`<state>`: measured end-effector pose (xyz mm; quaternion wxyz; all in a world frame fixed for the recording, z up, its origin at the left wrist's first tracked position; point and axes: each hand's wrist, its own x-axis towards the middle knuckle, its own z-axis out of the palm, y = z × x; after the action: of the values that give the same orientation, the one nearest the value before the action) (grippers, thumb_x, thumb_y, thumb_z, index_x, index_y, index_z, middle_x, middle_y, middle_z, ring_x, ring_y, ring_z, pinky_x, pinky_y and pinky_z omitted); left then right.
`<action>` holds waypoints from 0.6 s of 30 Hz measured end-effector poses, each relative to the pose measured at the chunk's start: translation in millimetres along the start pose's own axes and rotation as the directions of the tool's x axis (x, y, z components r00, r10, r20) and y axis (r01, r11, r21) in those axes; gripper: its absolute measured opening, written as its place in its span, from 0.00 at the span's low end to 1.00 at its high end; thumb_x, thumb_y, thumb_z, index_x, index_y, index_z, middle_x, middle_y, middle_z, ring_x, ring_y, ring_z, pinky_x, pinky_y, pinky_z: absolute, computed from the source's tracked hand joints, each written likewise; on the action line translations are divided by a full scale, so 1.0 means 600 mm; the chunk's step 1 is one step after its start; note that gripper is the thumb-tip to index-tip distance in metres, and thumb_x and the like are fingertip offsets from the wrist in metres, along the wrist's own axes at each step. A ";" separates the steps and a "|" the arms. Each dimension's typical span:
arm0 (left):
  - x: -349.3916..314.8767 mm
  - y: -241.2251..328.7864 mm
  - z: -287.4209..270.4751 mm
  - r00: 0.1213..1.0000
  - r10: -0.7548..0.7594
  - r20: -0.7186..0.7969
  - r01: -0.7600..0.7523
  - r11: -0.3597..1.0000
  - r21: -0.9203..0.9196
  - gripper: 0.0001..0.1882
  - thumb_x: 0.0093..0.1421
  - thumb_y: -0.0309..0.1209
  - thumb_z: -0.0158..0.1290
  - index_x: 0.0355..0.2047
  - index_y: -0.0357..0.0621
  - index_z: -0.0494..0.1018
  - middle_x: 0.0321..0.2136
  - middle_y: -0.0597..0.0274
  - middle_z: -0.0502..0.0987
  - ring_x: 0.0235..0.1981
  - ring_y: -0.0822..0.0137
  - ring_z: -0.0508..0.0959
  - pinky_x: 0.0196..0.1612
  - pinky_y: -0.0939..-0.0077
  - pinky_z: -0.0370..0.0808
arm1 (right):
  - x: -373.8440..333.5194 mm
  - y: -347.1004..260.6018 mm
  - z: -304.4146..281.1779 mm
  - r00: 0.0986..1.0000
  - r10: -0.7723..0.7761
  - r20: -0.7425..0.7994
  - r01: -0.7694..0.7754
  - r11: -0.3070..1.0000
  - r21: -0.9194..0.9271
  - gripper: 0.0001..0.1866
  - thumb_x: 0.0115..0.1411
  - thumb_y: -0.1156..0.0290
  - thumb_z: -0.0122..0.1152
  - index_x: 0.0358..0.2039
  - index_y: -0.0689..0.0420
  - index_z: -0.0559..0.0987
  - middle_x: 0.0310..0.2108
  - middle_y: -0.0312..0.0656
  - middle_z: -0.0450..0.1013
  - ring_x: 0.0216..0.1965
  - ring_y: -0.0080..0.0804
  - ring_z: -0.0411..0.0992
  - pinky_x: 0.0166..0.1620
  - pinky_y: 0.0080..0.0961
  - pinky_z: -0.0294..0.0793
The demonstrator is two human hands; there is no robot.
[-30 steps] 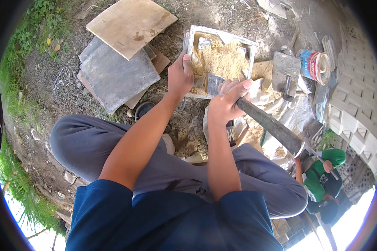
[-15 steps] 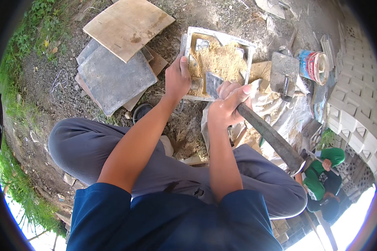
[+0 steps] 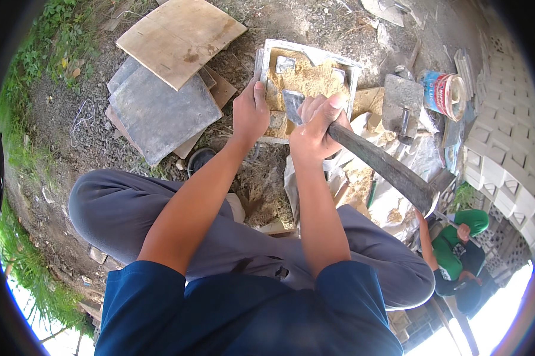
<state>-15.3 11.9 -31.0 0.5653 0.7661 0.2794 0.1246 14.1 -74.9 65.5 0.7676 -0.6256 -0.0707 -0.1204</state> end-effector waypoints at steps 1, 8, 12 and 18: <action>0.004 0.005 0.007 0.998 0.053 -0.027 -0.054 0.998 -0.029 0.22 0.73 0.36 0.36 0.57 0.40 0.73 0.43 0.36 0.79 0.44 0.36 0.77 0.47 0.48 0.73 | 0.011 0.012 -0.006 0.992 -0.081 0.095 0.076 0.996 0.054 0.26 0.75 0.61 0.48 0.18 0.52 0.57 0.12 0.28 0.52 0.14 0.18 0.47 0.21 0.25 0.47; 0.002 0.001 0.008 0.999 -0.043 -0.022 0.039 0.987 -0.157 0.24 0.74 0.38 0.33 0.45 0.33 0.76 0.33 0.35 0.78 0.36 0.34 0.76 0.41 0.48 0.71 | 0.046 -0.034 -0.010 0.950 0.095 0.297 -0.098 0.995 -0.005 0.25 0.75 0.67 0.46 0.18 0.53 0.57 0.12 0.28 0.53 0.14 0.19 0.46 0.20 0.28 0.49; 0.007 -0.034 -0.003 0.988 -0.130 0.089 0.150 0.948 -0.279 0.30 0.77 0.41 0.27 0.59 0.30 0.70 0.47 0.46 0.81 0.48 0.61 0.79 0.54 0.66 0.73 | 0.033 -0.006 -0.008 0.915 0.157 0.371 -0.161 0.987 -0.020 0.24 0.74 0.71 0.46 0.17 0.55 0.58 0.11 0.31 0.53 0.13 0.20 0.48 0.19 0.27 0.49; -0.002 -0.030 -0.001 0.985 -0.127 0.120 0.155 0.952 -0.264 0.32 0.77 0.45 0.26 0.59 0.28 0.70 0.52 0.47 0.78 0.53 0.62 0.77 0.59 0.68 0.69 | 0.048 0.003 -0.027 0.837 0.038 0.546 0.001 0.998 -0.070 0.23 0.73 0.75 0.45 0.18 0.56 0.55 0.11 0.31 0.52 0.13 0.20 0.47 0.18 0.29 0.48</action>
<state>-21.8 15.3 -47.2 0.6862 0.6644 0.2845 0.0819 41.6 -93.0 68.0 0.6950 -0.6601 -0.2767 0.0682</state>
